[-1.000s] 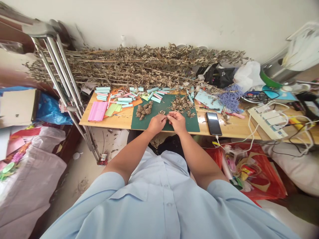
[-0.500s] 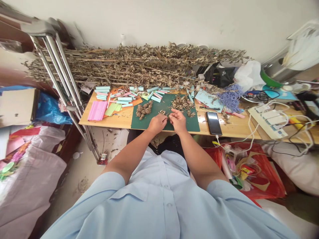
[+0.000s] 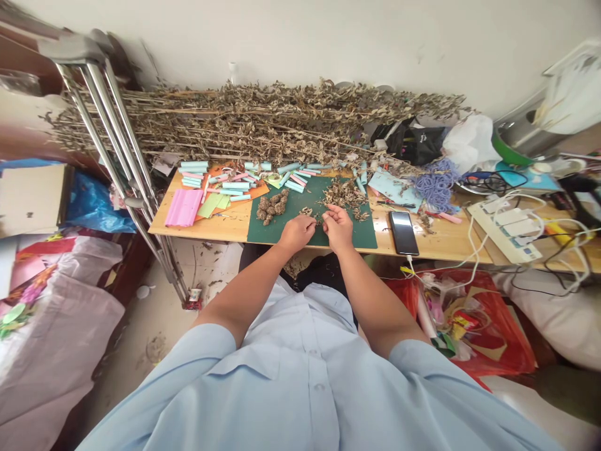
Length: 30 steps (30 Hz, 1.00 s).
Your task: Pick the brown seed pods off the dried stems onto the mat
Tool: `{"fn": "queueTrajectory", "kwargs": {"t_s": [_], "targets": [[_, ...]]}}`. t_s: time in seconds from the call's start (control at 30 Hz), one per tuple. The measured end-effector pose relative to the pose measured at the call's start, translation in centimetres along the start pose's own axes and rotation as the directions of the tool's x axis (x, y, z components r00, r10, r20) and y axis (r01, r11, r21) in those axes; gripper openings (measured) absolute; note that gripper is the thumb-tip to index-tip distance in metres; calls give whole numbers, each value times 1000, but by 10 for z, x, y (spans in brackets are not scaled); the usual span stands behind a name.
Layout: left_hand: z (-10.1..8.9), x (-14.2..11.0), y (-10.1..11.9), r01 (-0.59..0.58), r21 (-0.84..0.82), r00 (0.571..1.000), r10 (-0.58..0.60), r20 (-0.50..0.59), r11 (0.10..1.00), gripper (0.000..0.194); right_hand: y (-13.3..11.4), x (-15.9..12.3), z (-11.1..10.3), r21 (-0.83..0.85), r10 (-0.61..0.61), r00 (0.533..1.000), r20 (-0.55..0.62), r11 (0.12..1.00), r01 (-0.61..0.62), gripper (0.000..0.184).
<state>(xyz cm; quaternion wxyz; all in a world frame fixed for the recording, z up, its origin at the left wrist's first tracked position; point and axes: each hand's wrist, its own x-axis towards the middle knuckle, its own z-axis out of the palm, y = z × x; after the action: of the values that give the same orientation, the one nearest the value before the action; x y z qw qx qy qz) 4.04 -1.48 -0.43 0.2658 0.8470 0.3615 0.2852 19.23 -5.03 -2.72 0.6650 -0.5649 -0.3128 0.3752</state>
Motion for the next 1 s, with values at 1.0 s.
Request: {"fn": "queueTrajectory", "kwargs": {"t_s": [1.0], "targets": [[0,-1,-2,75,-79,994,-81,-76,994,20,-7,-2,-1,26,24,1000,10,999,-24,44]]}}
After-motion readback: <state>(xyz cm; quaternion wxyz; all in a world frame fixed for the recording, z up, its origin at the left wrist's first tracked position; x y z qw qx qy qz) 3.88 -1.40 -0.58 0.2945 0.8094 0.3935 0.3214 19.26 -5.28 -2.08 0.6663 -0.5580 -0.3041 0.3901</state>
